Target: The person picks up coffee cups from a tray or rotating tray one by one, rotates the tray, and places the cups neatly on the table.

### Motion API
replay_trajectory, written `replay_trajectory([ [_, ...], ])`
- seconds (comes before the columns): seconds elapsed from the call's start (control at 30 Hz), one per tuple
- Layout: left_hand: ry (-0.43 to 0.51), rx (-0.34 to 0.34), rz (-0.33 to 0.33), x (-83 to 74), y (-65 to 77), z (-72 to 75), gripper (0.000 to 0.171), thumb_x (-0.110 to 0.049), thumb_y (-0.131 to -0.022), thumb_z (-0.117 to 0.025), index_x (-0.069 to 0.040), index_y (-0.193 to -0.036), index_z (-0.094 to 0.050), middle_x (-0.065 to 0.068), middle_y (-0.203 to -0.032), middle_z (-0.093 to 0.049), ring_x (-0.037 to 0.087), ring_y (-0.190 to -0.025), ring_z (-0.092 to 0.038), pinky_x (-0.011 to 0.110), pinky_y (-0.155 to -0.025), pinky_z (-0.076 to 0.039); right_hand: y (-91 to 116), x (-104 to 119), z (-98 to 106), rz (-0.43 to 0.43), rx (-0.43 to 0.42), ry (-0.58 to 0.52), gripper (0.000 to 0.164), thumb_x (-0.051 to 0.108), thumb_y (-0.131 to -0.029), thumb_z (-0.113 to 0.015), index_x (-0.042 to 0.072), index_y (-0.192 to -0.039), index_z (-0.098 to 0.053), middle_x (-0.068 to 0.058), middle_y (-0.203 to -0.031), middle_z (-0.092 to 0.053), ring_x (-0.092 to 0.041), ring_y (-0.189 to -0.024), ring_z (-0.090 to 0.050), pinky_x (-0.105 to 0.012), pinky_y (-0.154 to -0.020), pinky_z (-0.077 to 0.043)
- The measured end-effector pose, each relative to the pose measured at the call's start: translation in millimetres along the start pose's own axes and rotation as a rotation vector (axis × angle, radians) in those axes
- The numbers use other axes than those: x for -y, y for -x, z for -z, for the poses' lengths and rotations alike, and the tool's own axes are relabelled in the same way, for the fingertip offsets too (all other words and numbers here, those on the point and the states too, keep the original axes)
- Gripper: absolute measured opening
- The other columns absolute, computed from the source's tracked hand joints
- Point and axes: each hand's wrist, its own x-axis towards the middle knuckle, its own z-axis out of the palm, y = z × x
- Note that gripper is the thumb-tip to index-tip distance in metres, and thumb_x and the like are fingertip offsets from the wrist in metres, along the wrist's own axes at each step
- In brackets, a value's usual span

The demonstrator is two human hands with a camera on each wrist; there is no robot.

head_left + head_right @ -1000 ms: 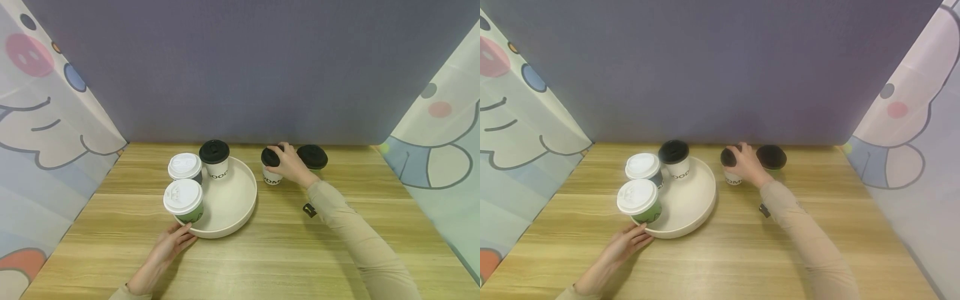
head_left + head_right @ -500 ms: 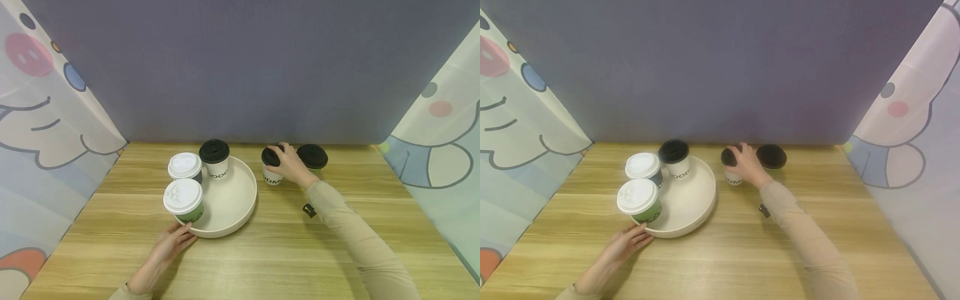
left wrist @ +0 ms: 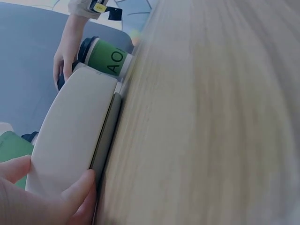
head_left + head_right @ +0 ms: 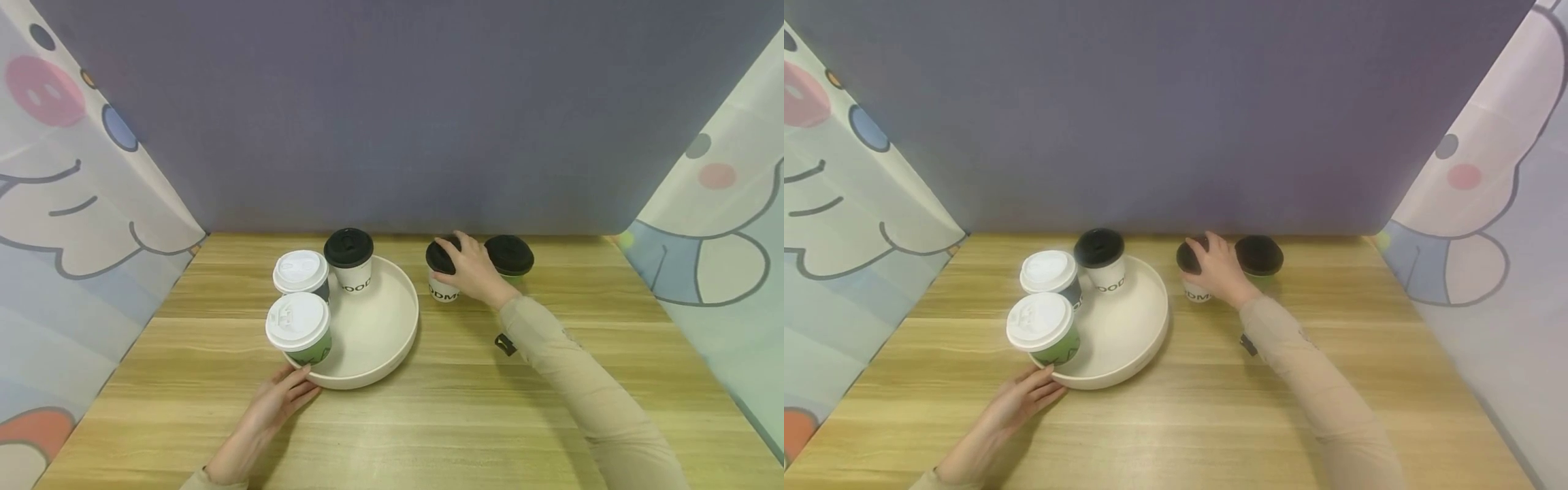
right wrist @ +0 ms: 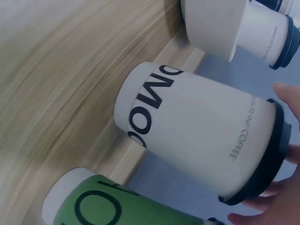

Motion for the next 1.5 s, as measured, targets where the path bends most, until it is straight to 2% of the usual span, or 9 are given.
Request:
replay_trajectory([
  [0.13,-0.027,0.033,0.003,-2.5,1.1,7.7,0.06,-0.012,-0.09,-0.045,0.015,-0.132,-0.011,0.021,-0.111,-0.047,0.021,-0.094,-0.055,0.036,-0.092,-0.045,5.7,5.9,1.1,0.043,-0.052,0.023,0.065,0.04,-0.083,-0.058,0.01,-0.135,-0.034,-0.028,-0.136,-0.021,-0.042,-0.125,-0.02,-0.062,-0.1,-0.02],
  [0.27,-0.066,0.097,0.001,-7.5,-2.4,21.0,0.047,-0.015,-0.094,-0.035,0.014,-0.127,-0.019,0.014,-0.104,-0.053,0.019,-0.093,-0.056,0.033,-0.092,-0.045,12.7,16.6,2.5,0.122,-0.111,0.035,0.057,0.036,-0.084,-0.058,0.007,-0.131,-0.04,-0.027,-0.134,-0.025,-0.04,-0.125,-0.023,-0.06,-0.101,-0.02],
  [0.33,-0.098,0.116,-0.001,-10.1,-5.6,27.4,0.046,-0.019,-0.096,-0.03,0.014,-0.127,-0.02,0.021,-0.11,-0.052,0.019,-0.097,-0.055,0.032,-0.094,-0.044,16.0,23.1,2.7,0.174,-0.141,0.049,0.054,0.033,-0.084,-0.059,0.005,-0.127,-0.043,-0.026,-0.132,-0.029,-0.039,-0.123,-0.026,-0.059,-0.101,-0.023],
  [0.5,-0.15,0.099,0.002,-17.8,-14.5,39.5,0.042,-0.021,-0.097,-0.029,0.01,-0.124,-0.029,0.027,-0.12,-0.044,0.021,-0.101,-0.053,0.032,-0.094,-0.044,24.3,42.0,0.7,0.297,-0.204,0.071,0.043,0.028,-0.083,-0.061,0.001,-0.115,-0.051,-0.026,-0.125,-0.038,-0.039,-0.118,-0.034,-0.055,-0.099,-0.03],
  [0.6,-0.145,0.109,0.011,-24.2,-19.7,45.7,0.036,-0.022,-0.097,-0.031,0.006,-0.119,-0.033,0.018,-0.113,-0.05,0.019,-0.098,-0.054,0.032,-0.094,-0.044,28.4,51.2,-4.1,0.36,-0.214,0.064,0.04,0.028,-0.083,-0.061,0.002,-0.113,-0.053,-0.023,-0.121,-0.042,-0.038,-0.116,-0.037,-0.052,-0.099,-0.032],
  [0.77,-0.1,0.121,0.03,-32.9,-30.6,52.9,0.029,-0.018,-0.097,-0.027,0.002,-0.114,-0.037,0.007,-0.097,-0.055,0.015,-0.09,-0.056,0.03,-0.089,-0.047,37.4,66.1,-11.5,0.433,-0.179,0.032,0.039,0.027,-0.083,-0.06,0.005,-0.116,-0.054,-0.018,-0.116,-0.046,-0.032,-0.11,-0.042,-0.048,-0.098,-0.035],
  [1.0,-0.057,0.158,0.046,-43.2,-43.8,59.6,0.05,-0.018,-0.096,-0.025,0.01,-0.133,-0.007,0.004,-0.093,-0.056,0.014,-0.089,-0.055,0.031,-0.09,-0.047,54.0,87.2,-21.0,0.502,-0.064,0.051,0.036,0.03,-0.086,-0.055,0.01,-0.116,-0.055,-0.012,-0.114,-0.051,-0.026,-0.109,-0.045,-0.042,-0.099,-0.035],
  [1.3,-0.046,0.211,0.047,-52.2,-52.7,64.1,0.042,-0.018,-0.096,-0.026,0.005,-0.13,-0.016,0.001,-0.091,-0.056,0.012,-0.086,-0.056,0.029,-0.087,-0.048,66.2,108.5,-32.3,0.601,0.017,0.088,0.036,0.033,-0.087,-0.053,0.012,-0.116,-0.055,-0.008,-0.112,-0.053,-0.022,-0.106,-0.048,-0.033,-0.099,-0.038],
  [1.5,0.018,0.23,0.071,-54.5,-58.5,66.6,0.017,-0.017,-0.095,-0.03,-0.009,-0.104,-0.042,0.004,-0.091,-0.055,0.015,-0.086,-0.057,0.029,-0.084,-0.05,69.1,116.7,-39.2,0.646,0.053,0.107,0.032,0.031,-0.085,-0.057,0.015,-0.113,-0.057,-0.004,-0.108,-0.054,-0.018,-0.1,-0.05,-0.028,-0.094,-0.04],
])
